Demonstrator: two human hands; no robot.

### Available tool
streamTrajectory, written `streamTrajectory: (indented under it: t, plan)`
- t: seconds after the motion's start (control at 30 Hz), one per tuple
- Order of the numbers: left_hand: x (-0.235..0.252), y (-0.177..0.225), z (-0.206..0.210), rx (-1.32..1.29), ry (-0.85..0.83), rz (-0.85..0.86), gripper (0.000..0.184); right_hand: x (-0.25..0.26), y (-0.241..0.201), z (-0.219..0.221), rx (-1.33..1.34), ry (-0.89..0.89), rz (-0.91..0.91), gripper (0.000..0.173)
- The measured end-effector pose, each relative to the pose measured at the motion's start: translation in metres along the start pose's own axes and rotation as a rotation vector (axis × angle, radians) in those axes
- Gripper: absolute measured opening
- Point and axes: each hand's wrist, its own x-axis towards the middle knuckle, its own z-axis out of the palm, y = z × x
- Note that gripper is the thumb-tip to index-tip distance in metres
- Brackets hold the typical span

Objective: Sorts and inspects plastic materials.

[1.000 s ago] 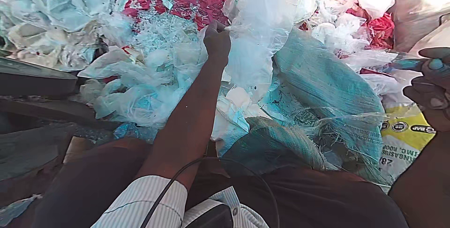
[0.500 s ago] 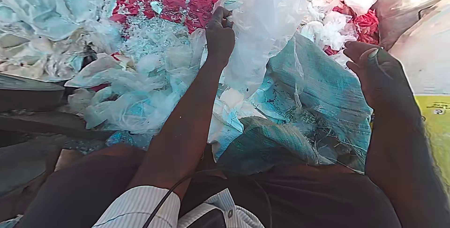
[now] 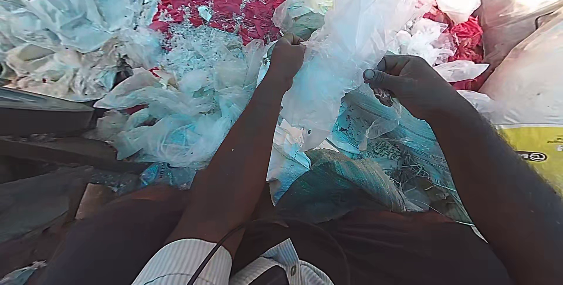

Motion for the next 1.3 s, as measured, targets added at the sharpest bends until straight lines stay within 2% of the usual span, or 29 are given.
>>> streamTrajectory:
  t: [0.07,0.2,0.23,0.27,0.37,0.43,0.47,0.6,0.7,0.77,0.8,0.9,0.93,0.97,1.13,1.23,1.3]
  plan:
    - [0.000,0.006,-0.002,0.054,0.071,0.080,0.024,0.003,-0.007,0.002,0.014,0.037,-0.001,0.024]
    - [-0.009,0.036,0.000,0.251,0.309,0.470,0.028,0.009,-0.014,0.005,0.069,0.179,-0.033,0.026]
    - [-0.016,0.044,0.003,0.298,0.280,0.548,0.029,0.010,-0.015,0.007,0.080,0.217,-0.028,0.026]
    - [-0.024,0.051,0.005,0.340,0.178,0.584,0.033,0.011,-0.016,0.008,0.105,0.249,-0.024,0.027]
    - [-0.036,0.053,0.021,0.424,-0.200,0.561,0.064,0.009,-0.021,0.009,0.182,0.308,-0.016,0.029]
    - [-0.039,0.043,0.036,0.442,-0.238,0.581,0.071,0.006,-0.024,0.008,0.240,0.305,-0.020,0.032]
    - [-0.040,0.039,0.042,0.426,-0.211,0.605,0.066,0.005,-0.025,0.007,0.262,0.293,-0.031,0.031]
    - [-0.045,0.033,0.051,0.388,-0.060,0.726,0.019,0.001,-0.022,0.002,0.266,0.226,-0.088,0.023]
    - [-0.040,0.030,0.049,0.379,-0.031,0.821,0.016,-0.001,-0.021,-0.001,0.226,0.221,-0.104,0.019]
    - [-0.035,0.028,0.047,0.352,0.053,0.794,0.016,0.000,-0.020,0.000,0.173,0.223,-0.130,0.015]
    - [-0.031,0.027,0.042,0.335,0.114,0.717,0.017,-0.002,-0.021,0.001,0.143,0.214,-0.141,0.011]
    - [-0.002,0.015,-0.004,0.241,0.288,0.262,0.022,-0.024,-0.026,-0.018,0.012,0.145,-0.132,0.015]
    - [0.009,0.007,-0.023,0.199,0.301,0.141,0.023,-0.034,-0.024,-0.032,-0.024,0.116,-0.124,0.017]
    - [0.015,-0.001,-0.035,0.155,0.311,0.095,0.022,-0.043,-0.019,-0.046,-0.048,0.097,-0.114,0.018]
    - [0.004,-0.005,-0.026,-0.157,0.282,0.131,0.016,-0.052,0.027,-0.092,-0.043,0.042,-0.041,0.020]
    - [0.005,-0.014,-0.012,-0.195,0.243,0.116,0.016,-0.056,0.036,-0.104,-0.006,0.008,-0.042,0.021]
    - [0.010,-0.019,-0.011,-0.106,0.204,0.082,0.019,-0.055,0.036,-0.099,0.001,0.007,-0.058,0.018]
